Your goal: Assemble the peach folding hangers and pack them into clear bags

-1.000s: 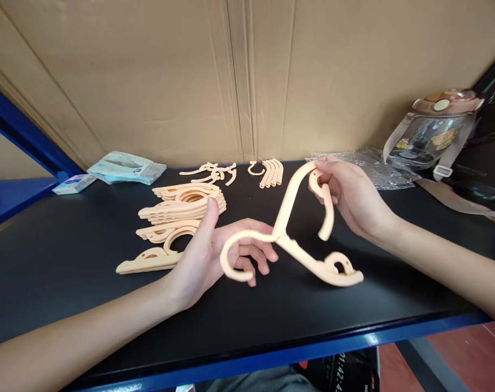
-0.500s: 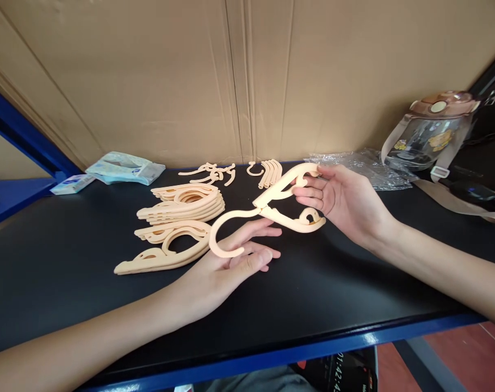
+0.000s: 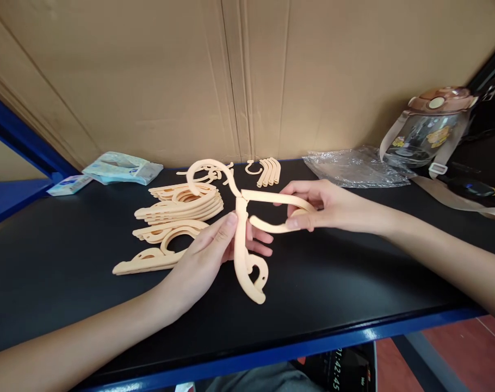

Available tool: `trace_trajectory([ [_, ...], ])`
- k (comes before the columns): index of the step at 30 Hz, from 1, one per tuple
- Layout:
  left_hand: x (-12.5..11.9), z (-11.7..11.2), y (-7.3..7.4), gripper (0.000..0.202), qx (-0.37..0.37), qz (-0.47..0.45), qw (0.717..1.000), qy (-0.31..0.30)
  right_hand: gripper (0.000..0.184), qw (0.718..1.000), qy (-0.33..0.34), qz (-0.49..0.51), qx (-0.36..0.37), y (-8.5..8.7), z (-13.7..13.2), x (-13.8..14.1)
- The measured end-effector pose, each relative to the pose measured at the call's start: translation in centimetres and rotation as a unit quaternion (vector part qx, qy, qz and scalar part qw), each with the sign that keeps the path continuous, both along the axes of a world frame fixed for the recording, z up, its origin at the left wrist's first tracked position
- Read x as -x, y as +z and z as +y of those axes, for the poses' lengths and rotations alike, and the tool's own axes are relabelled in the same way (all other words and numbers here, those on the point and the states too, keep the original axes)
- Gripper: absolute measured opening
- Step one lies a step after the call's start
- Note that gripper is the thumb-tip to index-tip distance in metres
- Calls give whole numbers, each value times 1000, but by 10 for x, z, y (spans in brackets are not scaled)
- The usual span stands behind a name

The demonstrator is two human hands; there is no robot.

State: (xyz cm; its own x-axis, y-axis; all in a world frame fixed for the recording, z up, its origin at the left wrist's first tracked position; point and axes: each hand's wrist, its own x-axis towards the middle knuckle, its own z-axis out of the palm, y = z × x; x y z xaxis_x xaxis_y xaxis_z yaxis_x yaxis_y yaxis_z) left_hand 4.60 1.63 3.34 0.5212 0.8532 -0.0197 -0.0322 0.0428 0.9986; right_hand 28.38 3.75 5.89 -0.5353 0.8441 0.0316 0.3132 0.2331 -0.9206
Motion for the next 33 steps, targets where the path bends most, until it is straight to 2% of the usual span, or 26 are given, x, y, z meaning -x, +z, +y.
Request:
trace_trajectory([
  [2, 0, 0, 0, 46, 20, 17, 1000, -8, 36, 999, 28, -20, 19, -1, -6, 5],
  [4, 0, 0, 2, 45, 42, 16, 999, -4, 32, 999, 25, -17, 28, -4, -11, 10],
  [7, 0, 2, 4, 45, 60, -11, 998, 16, 18, 999, -29, 34, -11, -8, -13, 16],
  [13, -1, 5, 3, 21, 13, 13, 1000, 8, 17, 978, -122, 153, -73, -19, -3, 14],
  [19, 1, 6, 0, 20, -13, 19, 999, 35, 18, 978, -136, 145, -61, -19, 1, 13],
  [22, 2, 7, 1, 13, -7, 4, 999, 42, 27, 982, -144, 105, -59, -19, 3, 11],
  [25, 2, 7, 0, 12, -4, -9, 999, 47, 25, 984, -145, 81, -64, -19, 6, 8],
  [28, 2, 7, -1, 12, -5, -10, 999, 49, 24, 984, -137, 104, -36, -19, 7, 8],
  [33, 2, 6, 0, 14, 1, -12, 998, 58, 37, 981, -129, 142, -6, -18, 6, 11],
])
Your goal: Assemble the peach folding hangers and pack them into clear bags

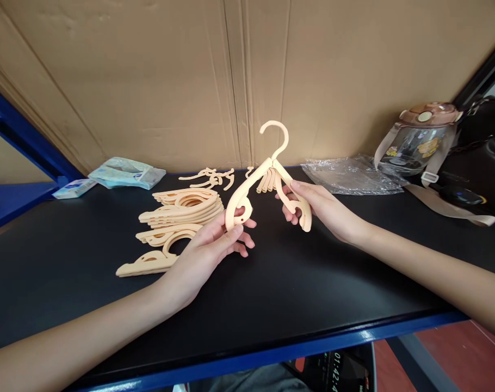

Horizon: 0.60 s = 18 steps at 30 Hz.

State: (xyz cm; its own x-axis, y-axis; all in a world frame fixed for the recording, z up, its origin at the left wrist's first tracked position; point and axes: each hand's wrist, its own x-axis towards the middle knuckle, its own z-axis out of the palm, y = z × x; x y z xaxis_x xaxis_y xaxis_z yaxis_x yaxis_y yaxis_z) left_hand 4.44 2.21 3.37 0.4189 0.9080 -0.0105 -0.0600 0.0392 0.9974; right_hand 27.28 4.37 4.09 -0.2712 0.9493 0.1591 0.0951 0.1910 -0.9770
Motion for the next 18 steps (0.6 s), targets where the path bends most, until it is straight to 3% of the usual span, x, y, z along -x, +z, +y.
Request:
trace_trajectory([
  [11, 1, 2, 1, 49, 24, -14, 1000, 1, 29, 982, -158, 88, -49, -3, 9, -5],
  [18, 1, 0, 6, 17, -36, 79, 993, -84, 26, 975, -195, 69, -79, -5, 19, -13],
])
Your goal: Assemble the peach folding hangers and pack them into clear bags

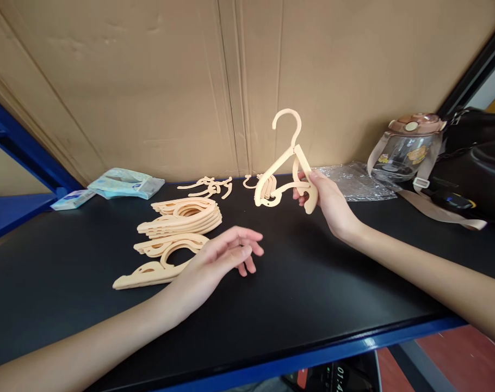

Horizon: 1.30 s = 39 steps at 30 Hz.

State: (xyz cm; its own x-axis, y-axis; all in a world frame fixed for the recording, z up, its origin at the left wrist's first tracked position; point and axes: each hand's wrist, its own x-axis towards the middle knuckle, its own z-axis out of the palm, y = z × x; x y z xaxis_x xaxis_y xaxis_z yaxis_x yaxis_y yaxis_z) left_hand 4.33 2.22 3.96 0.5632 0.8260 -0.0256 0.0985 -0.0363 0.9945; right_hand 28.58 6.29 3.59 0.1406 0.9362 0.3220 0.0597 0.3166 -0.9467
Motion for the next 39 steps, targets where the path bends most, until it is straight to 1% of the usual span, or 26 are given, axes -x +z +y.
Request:
trace_trajectory([
  [3, 0, -1, 2, 19, -26, 43, 998, -36, 26, 1000, 3, 2, 16, 0, 0, 2],
  [6, 1, -3, 0, 23, -49, 83, 995, -38, 22, 999, 20, 10, 28, -1, -1, 4],
  [7, 1, -4, -1, 23, -70, 103, 992, -27, 20, 999, 30, 14, 28, -1, -2, 5],
  [9, 3, -4, -3, 22, -141, 138, 980, 12, 17, 998, 59, 22, 23, -1, -3, 6],
  [11, 5, -3, -5, 20, -220, 158, 961, 55, 15, 995, 86, 32, 31, 0, -6, 8],
  [13, 6, -3, -5, 21, -265, 173, 945, 81, 15, 992, 106, 40, 49, 1, -10, 11],
  [15, 7, -2, -5, 24, -274, 196, 938, 78, 15, 989, 126, 45, 67, 3, -15, 15],
  [18, 7, -2, -6, 27, -269, 204, 941, 28, 14, 983, 162, 44, 76, 5, -22, 20],
  [21, 5, -1, -8, 28, -262, 180, 948, -13, 14, 979, 188, 38, 73, 6, -27, 23],
  [25, 3, -3, -11, 30, -254, 154, 955, -28, 15, 976, 209, 25, 56, 5, -29, 23],
  [27, 4, -4, -11, 28, -260, 153, 953, -11, 14, 981, 194, -4, 23, 5, -28, 22],
  [31, 7, -5, -10, 22, -269, 159, 948, 57, 13, 989, 111, -79, -58, 5, -20, 16],
  [33, 8, -5, -10, 21, -273, 161, 945, 78, 14, 989, 84, -100, -67, 6, -17, 13],
  [36, 9, -5, -10, 22, -279, 156, 943, 87, 14, 988, 72, -117, -66, 7, -16, 10],
  [39, 8, -5, -10, 23, -266, 148, 947, 107, 16, 981, 46, -169, -81, 9, -17, 7],
])
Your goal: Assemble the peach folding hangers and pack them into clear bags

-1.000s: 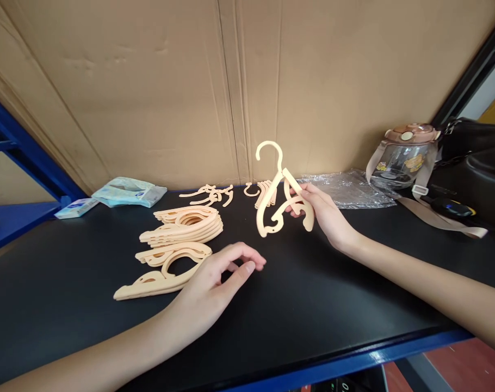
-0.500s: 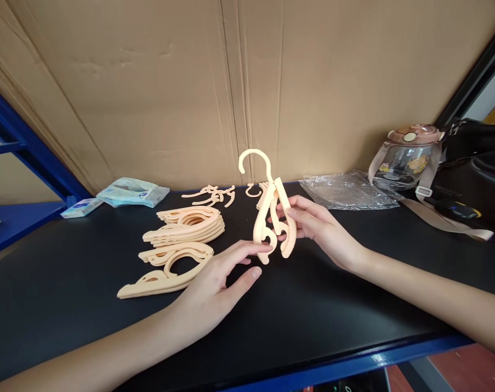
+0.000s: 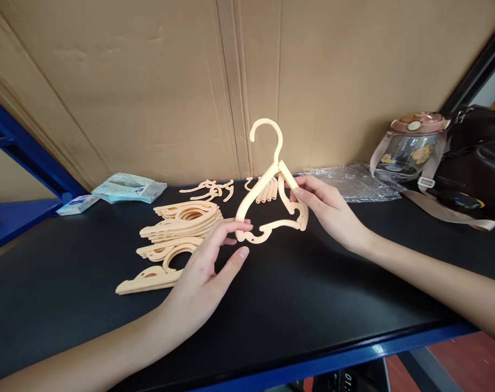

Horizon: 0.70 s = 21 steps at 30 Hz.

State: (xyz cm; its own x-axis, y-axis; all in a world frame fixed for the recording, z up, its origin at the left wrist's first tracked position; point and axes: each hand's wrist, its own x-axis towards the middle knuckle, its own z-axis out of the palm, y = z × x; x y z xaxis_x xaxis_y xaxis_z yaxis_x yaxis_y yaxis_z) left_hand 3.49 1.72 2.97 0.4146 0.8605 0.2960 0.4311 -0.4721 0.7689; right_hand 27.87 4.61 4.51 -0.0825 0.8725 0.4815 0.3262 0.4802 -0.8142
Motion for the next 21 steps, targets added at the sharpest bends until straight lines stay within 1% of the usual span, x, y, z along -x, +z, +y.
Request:
trace_trajectory([
  [2, -1, 1, 0, 25, 24, -9, 1000, 16, 18, 999, -20, -34, -7, 2, -1, -2],
  [5, -3, 2, 1, 28, 48, -16, 998, 23, 21, 999, -21, -51, 1, 4, -1, -5],
  [10, -4, 2, 3, 28, 50, -28, 998, 16, 23, 998, -4, -55, -15, 1, 2, -7],
  [14, -4, 2, 1, 28, 41, -34, 999, 3, 22, 998, 20, -39, -40, -3, 5, -5],
  [17, -4, 2, -1, 29, 38, -29, 999, 1, 22, 998, 20, -32, -49, -4, 5, -4],
  [21, -4, 2, 1, 27, 39, -43, 998, 10, 25, 999, 29, -20, -25, -2, 1, -3],
])
